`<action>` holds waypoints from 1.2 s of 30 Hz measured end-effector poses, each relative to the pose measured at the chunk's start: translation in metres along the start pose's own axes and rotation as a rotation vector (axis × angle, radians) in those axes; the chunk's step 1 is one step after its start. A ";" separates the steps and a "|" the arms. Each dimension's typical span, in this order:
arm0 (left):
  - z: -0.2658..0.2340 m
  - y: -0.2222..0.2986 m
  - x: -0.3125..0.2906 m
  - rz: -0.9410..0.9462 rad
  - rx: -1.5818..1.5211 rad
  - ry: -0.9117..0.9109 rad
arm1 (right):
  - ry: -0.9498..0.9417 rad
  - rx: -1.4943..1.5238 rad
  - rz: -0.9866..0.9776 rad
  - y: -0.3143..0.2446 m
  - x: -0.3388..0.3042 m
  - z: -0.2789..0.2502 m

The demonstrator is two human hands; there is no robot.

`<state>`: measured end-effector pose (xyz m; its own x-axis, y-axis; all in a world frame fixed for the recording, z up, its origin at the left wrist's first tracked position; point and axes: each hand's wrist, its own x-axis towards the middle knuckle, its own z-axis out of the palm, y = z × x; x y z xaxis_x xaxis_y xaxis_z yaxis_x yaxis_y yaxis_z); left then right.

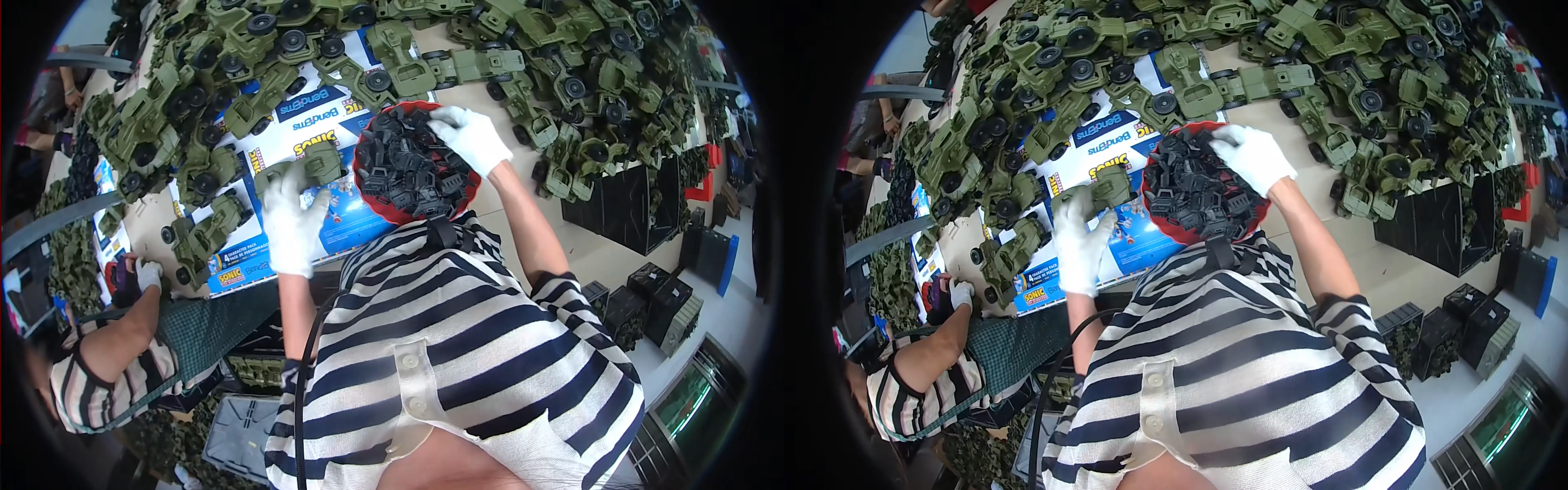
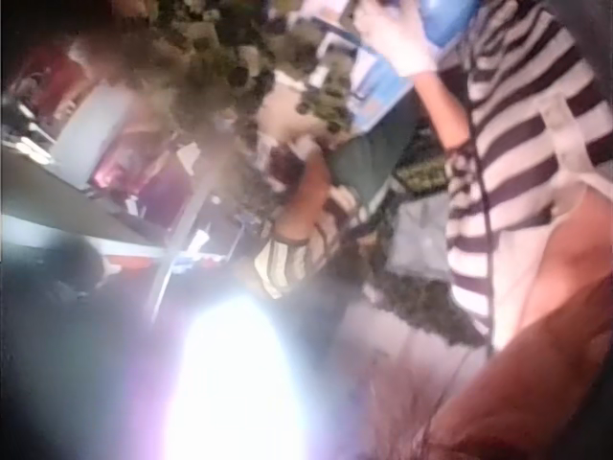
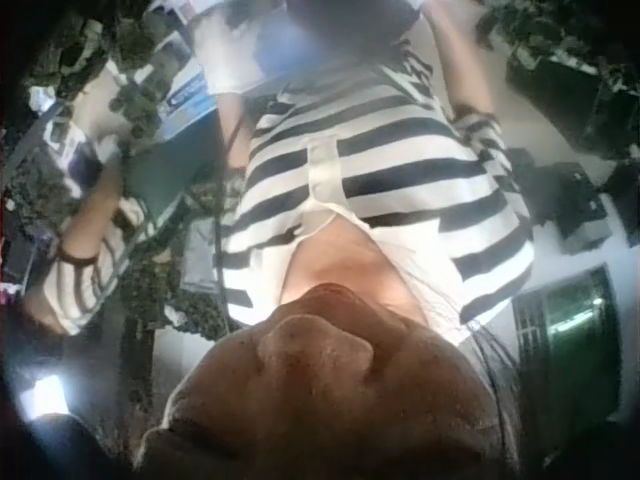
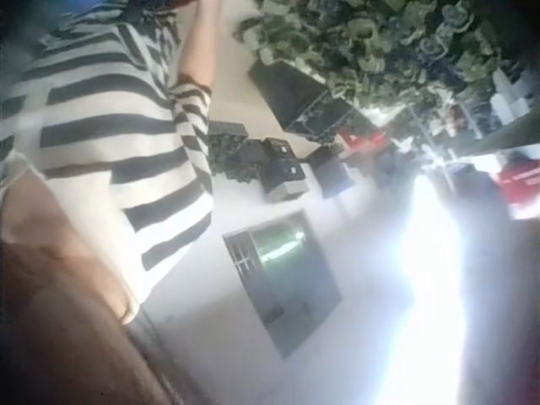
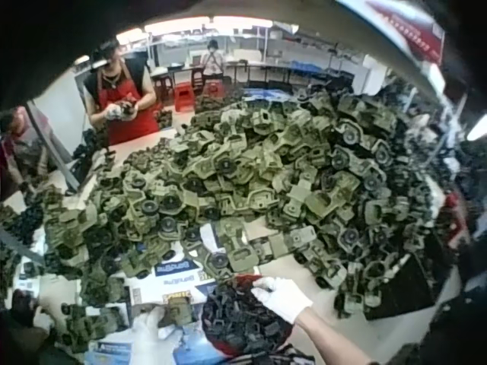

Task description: The person assembles green plastic toy tanks by hand. They pick up a tank body from a large pile on the table, insert a black plastic wheel assembly into the body, and place the completed unit back on the table. This process is repeated continuously.

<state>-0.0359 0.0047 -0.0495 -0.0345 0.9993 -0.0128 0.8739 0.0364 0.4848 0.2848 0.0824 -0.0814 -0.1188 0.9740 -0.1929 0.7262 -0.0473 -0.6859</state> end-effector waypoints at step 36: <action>-0.030 0.049 0.012 -0.273 -1.363 -0.914 | -0.648 0.680 -0.228 -0.095 -0.011 -0.046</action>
<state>-0.0085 0.0186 0.0007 0.6015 0.6561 -0.4558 -0.1632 0.6595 0.7338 0.2480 0.0861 0.0181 -0.7070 0.6738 -0.2149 0.1167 -0.1886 -0.9751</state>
